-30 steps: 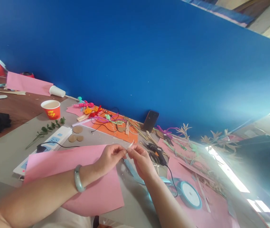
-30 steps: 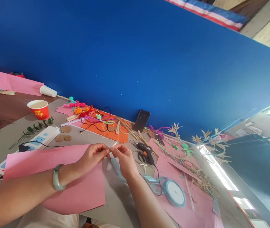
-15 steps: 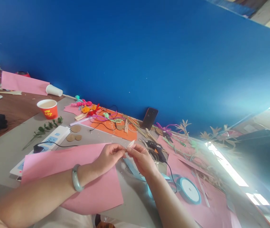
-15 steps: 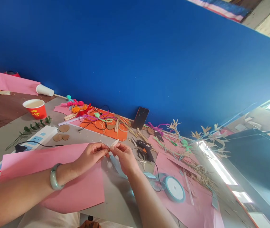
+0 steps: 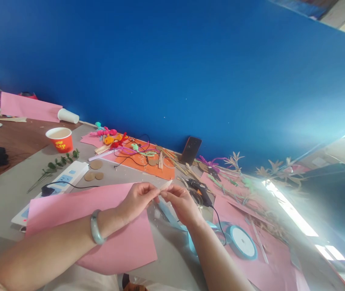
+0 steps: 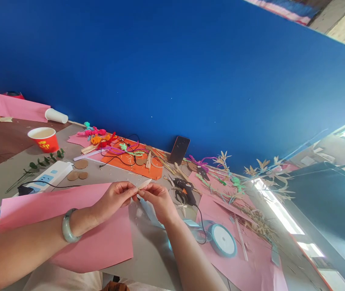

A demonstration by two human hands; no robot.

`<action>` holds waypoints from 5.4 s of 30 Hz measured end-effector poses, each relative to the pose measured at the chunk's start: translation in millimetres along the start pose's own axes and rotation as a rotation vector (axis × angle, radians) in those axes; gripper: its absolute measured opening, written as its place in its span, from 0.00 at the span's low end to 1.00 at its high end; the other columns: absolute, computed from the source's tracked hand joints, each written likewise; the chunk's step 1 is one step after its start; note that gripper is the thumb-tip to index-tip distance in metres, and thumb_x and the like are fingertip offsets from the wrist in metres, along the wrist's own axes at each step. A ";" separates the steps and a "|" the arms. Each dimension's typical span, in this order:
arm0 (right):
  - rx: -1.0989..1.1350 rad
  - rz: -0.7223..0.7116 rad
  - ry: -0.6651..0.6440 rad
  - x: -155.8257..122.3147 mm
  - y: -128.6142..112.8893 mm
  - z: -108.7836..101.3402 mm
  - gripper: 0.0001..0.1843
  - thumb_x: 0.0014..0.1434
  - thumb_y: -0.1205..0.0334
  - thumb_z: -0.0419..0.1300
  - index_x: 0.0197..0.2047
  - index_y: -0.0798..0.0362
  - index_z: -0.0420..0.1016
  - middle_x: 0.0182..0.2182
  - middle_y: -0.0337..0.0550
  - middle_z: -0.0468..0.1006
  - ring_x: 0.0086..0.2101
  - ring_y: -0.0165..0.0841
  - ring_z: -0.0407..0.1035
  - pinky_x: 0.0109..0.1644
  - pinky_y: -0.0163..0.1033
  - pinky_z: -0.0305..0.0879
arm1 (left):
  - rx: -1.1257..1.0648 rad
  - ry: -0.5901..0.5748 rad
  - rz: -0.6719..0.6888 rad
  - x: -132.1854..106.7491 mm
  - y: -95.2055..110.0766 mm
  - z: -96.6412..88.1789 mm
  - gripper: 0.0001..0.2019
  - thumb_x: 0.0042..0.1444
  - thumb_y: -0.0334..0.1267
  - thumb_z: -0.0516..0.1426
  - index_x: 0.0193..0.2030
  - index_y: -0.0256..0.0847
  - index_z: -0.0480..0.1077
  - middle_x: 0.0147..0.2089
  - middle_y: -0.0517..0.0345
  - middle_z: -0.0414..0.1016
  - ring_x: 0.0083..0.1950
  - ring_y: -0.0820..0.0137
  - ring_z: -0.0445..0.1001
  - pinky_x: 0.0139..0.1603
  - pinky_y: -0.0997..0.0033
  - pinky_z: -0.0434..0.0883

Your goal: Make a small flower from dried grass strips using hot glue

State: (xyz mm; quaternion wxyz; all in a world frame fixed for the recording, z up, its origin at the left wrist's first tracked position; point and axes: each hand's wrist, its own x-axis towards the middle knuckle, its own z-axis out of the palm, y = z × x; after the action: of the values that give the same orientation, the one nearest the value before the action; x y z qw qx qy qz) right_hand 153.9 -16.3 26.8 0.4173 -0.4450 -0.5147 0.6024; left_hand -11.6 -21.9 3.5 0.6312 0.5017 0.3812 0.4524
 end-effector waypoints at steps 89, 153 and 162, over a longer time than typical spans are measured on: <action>-0.565 -0.366 0.098 -4.9 -4.0 -11.3 0.08 0.56 0.58 0.61 0.29 0.52 0.73 0.25 0.39 0.74 0.28 0.32 0.67 0.36 0.38 0.64 | 0.202 -0.006 0.017 -1.0 -10.4 0.7 0.15 0.55 0.47 0.57 0.29 0.35 0.73 0.24 0.59 0.68 0.21 0.79 0.56 0.21 0.76 0.53; -0.064 -0.131 0.162 5.4 7.9 1.1 0.21 0.53 0.44 0.60 0.37 0.54 0.73 0.24 0.37 0.69 0.24 0.29 0.60 0.31 0.36 0.59 | 0.056 0.146 0.026 7.2 -10.8 -2.2 0.16 0.49 0.49 0.59 0.28 0.35 0.71 0.24 0.58 0.71 0.21 0.78 0.60 0.22 0.76 0.55; -1.047 -0.171 0.623 -2.0 -37.2 -90.0 0.17 0.52 0.50 0.59 0.41 0.52 0.73 0.29 0.43 0.77 0.29 0.36 0.69 0.33 0.40 0.59 | -0.156 0.162 -0.031 10.3 -1.6 -4.2 0.18 0.44 0.51 0.62 0.29 0.35 0.67 0.25 0.62 0.69 0.18 0.82 0.56 0.19 0.78 0.51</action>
State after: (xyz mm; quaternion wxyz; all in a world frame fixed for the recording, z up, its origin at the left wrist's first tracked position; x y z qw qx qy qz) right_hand 242.9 8.7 57.3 0.3209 -0.7031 -0.6300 0.0759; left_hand -12.1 -11.0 0.8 0.6422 0.4070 0.4024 0.5099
